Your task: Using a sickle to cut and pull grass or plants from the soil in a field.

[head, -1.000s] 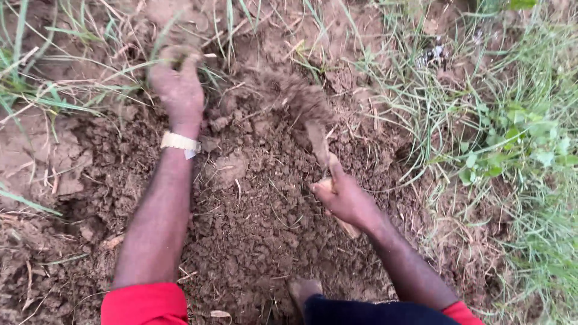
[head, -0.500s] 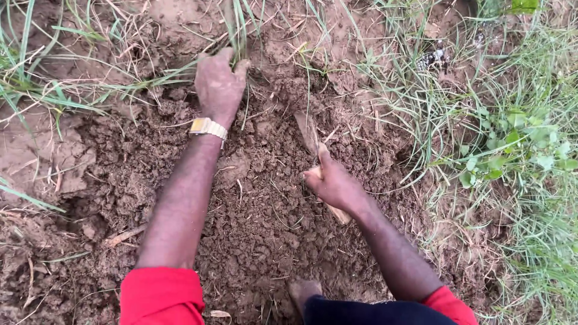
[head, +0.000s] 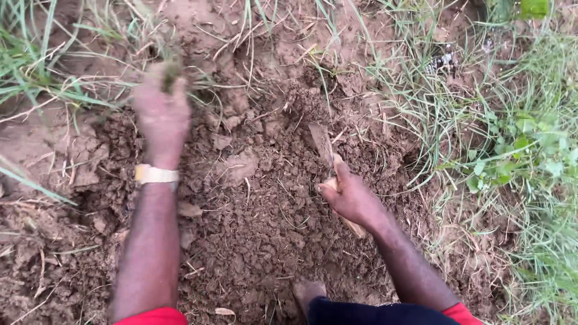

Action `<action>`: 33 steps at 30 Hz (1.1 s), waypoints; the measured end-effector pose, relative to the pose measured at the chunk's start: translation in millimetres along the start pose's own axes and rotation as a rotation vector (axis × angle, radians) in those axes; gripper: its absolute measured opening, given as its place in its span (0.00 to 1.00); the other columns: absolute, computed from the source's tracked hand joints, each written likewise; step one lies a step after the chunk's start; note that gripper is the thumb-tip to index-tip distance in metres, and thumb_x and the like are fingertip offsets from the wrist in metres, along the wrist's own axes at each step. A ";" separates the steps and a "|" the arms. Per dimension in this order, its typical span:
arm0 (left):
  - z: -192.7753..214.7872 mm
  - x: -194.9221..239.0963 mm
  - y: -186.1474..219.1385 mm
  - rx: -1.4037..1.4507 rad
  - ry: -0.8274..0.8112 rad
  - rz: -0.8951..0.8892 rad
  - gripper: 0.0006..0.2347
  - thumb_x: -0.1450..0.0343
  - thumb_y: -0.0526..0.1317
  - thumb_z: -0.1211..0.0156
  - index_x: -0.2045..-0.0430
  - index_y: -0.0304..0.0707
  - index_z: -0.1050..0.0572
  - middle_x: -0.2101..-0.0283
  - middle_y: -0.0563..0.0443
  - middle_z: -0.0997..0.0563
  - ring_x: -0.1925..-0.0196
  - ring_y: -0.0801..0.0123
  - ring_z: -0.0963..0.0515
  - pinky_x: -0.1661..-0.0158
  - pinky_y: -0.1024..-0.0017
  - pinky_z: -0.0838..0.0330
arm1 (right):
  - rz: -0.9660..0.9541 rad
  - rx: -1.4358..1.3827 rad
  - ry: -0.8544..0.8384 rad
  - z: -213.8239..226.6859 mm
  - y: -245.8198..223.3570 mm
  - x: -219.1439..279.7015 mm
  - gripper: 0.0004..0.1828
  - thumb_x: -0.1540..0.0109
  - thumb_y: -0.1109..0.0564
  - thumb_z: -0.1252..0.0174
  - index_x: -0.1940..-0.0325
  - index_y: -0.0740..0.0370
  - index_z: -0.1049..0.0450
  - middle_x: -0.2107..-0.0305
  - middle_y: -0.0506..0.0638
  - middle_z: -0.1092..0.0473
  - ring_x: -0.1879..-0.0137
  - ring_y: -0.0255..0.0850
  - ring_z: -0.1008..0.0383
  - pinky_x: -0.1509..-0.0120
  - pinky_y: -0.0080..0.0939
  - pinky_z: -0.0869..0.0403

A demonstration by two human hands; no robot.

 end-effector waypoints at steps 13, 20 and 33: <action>-112.7 6.5 -5.4 -0.571 -0.284 -0.145 0.06 0.33 0.37 0.30 0.67 0.37 0.18 0.66 0.43 0.29 0.66 0.58 0.25 0.68 0.60 0.25 | -0.087 0.241 -0.188 55.1 -84.5 -20.3 0.35 0.33 0.48 0.49 0.26 0.65 0.50 0.51 0.62 0.27 0.64 0.46 0.19 0.61 0.47 0.15; -118.2 15.9 4.6 -0.648 -0.182 -0.299 0.04 0.34 0.27 0.37 0.69 0.31 0.23 0.67 0.38 0.26 0.62 0.48 0.23 0.63 0.50 0.28 | 0.048 0.102 -0.290 61.3 -79.3 -25.3 0.34 0.38 0.53 0.45 0.28 0.58 0.43 0.56 0.58 0.24 0.70 0.44 0.25 0.69 0.46 0.21; 52.6 48.9 -12.4 -0.315 0.277 -0.241 0.04 0.22 0.30 0.33 0.63 0.34 0.23 0.60 0.48 0.21 0.58 0.66 0.24 0.59 0.66 0.25 | 0.062 0.094 -0.117 2.2 -9.9 50.6 0.40 0.33 0.46 0.46 0.23 0.63 0.53 0.63 0.56 0.23 0.63 0.40 0.22 0.56 0.43 0.19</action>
Point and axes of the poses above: each hand's wrist, its own x-axis away from the middle knuckle, its own z-axis out of the back of the hand, y = z × x, the point moved 5 cm from there along -x, towards the middle knuckle
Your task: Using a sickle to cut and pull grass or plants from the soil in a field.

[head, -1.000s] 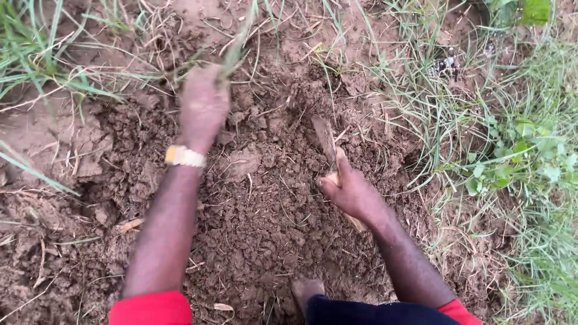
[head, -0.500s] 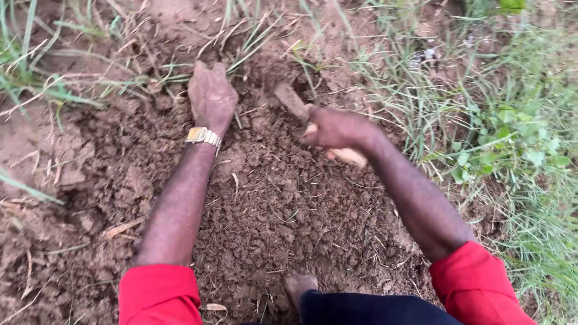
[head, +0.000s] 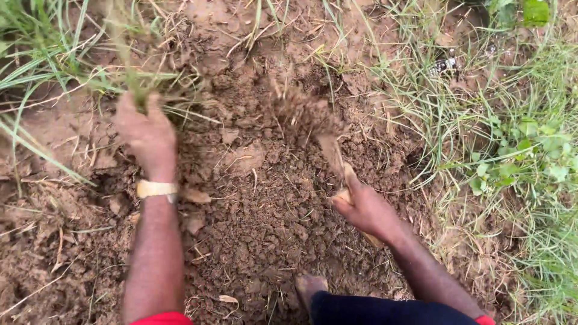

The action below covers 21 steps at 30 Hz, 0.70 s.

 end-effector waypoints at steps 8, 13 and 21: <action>-34.6 -25.0 -7.4 0.260 -0.251 0.371 0.05 0.24 0.33 0.37 0.56 0.37 0.21 0.61 0.47 0.17 0.63 0.68 0.18 0.67 0.71 0.18 | 0.075 0.008 0.104 17.9 -103.8 -55.5 0.32 0.33 0.52 0.48 0.29 0.69 0.47 0.62 0.55 0.27 0.66 0.43 0.23 0.65 0.44 0.20; -65.9 -32.7 -10.9 -0.211 -0.224 0.234 0.16 0.34 0.37 0.25 0.56 0.31 0.23 0.58 0.40 0.22 0.57 0.56 0.22 0.57 0.61 0.22 | 0.148 0.162 0.096 9.2 -143.2 -103.0 0.34 0.34 0.56 0.51 0.27 0.71 0.53 0.63 0.57 0.27 0.65 0.45 0.23 0.65 0.46 0.21; -105.8 -27.1 -53.9 -0.273 -0.166 0.241 0.12 0.35 0.31 0.27 0.60 0.39 0.21 0.63 0.47 0.25 0.60 0.61 0.23 0.63 0.64 0.25 | 0.208 0.413 0.075 3.3 -165.1 -159.3 0.38 0.31 0.61 0.58 0.23 0.76 0.67 0.66 0.59 0.27 0.68 0.45 0.24 0.69 0.44 0.20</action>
Point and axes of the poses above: each hand's wrist, its own x-axis away from the middle knuckle, its own z-axis out of the back of the hand, y = z × x, the point moved 5 cm from there along -x, towards the middle knuckle
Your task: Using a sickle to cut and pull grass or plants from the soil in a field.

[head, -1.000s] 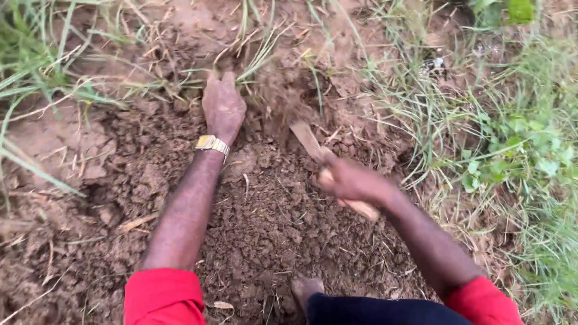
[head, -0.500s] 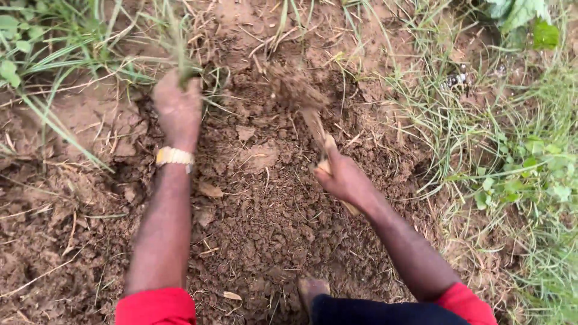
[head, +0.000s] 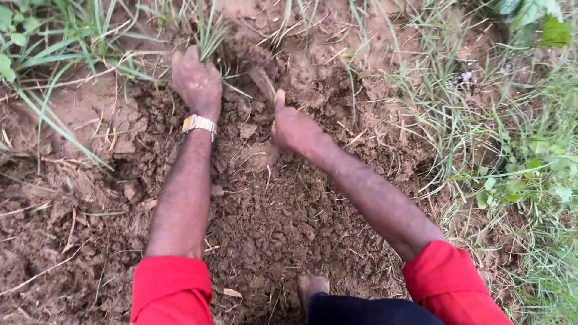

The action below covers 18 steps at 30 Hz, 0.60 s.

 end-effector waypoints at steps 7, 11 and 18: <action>29.0 0.0 -6.4 -0.079 0.216 -0.232 0.11 0.34 0.31 0.28 0.62 0.30 0.22 0.65 0.41 0.24 0.59 0.55 0.23 0.57 0.57 0.25 | -0.047 -0.087 -0.125 -15.8 12.6 83.1 0.28 0.29 0.58 0.58 0.27 0.67 0.57 0.67 0.57 0.27 0.71 0.42 0.27 0.74 0.41 0.24; 31.7 -3.6 -12.4 0.406 -0.042 0.153 0.05 0.26 0.36 0.35 0.58 0.38 0.18 0.58 0.47 0.14 0.57 0.67 0.15 0.54 0.65 0.18 | -0.111 -0.211 -0.170 -41.1 53.7 130.8 0.34 0.32 0.56 0.52 0.26 0.65 0.57 0.64 0.56 0.27 0.71 0.39 0.27 0.73 0.38 0.23; 25.9 -3.2 -31.7 0.269 0.215 -0.084 0.13 0.35 0.34 0.24 0.60 0.26 0.18 0.64 0.41 0.15 0.61 0.62 0.16 0.61 0.68 0.20 | -0.158 -0.442 -0.079 13.8 18.6 76.8 0.32 0.33 0.53 0.50 0.26 0.66 0.47 0.61 0.54 0.27 0.73 0.36 0.27 0.74 0.36 0.22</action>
Point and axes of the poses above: each hand's wrist, its own x-axis away from the middle knuckle, its own z-axis out of the back of the hand, y = z × x, the point moved 5 cm from there along -x, towards the middle knuckle
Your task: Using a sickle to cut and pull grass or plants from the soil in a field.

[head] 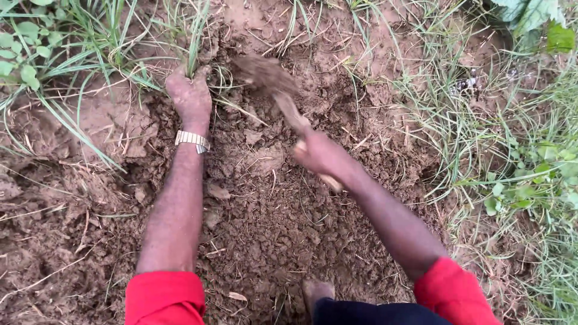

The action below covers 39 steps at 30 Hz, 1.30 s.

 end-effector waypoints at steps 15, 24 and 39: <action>111.6 -3.2 69.6 0.093 -0.228 0.117 0.08 0.25 0.37 0.28 0.67 0.30 0.20 0.74 0.44 0.19 0.78 0.70 0.26 0.81 0.78 0.30 | -0.095 0.123 -0.146 -50.4 26.5 77.2 0.35 0.32 0.51 0.49 0.22 0.60 0.51 0.59 0.58 0.24 0.72 0.37 0.27 0.71 0.37 0.22; 265.3 47.6 37.2 0.659 -0.367 0.759 0.05 0.29 0.30 0.37 0.61 0.31 0.22 0.67 0.47 0.17 0.73 0.72 0.20 0.75 0.78 0.23 | -0.114 -0.341 -0.002 -77.6 89.9 71.6 0.49 0.37 0.48 0.41 0.19 0.59 0.60 0.54 0.61 0.21 0.56 0.40 0.21 0.42 0.50 0.24; 455.6 140.9 -21.1 0.182 -0.366 0.593 0.07 0.20 0.33 0.42 0.50 0.28 0.24 0.66 0.40 0.21 0.70 0.68 0.25 0.72 0.75 0.29 | -0.022 -0.267 0.010 -109.0 60.5 79.2 0.51 0.37 0.49 0.37 0.20 0.63 0.60 0.31 0.62 0.42 0.30 0.47 0.33 0.23 0.57 0.38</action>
Point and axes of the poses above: each hand's wrist, its own x-axis away from the middle knuckle, its own z-axis out of the back of the hand, y = z × x, the point moved 5 cm from there along -x, towards the middle knuckle
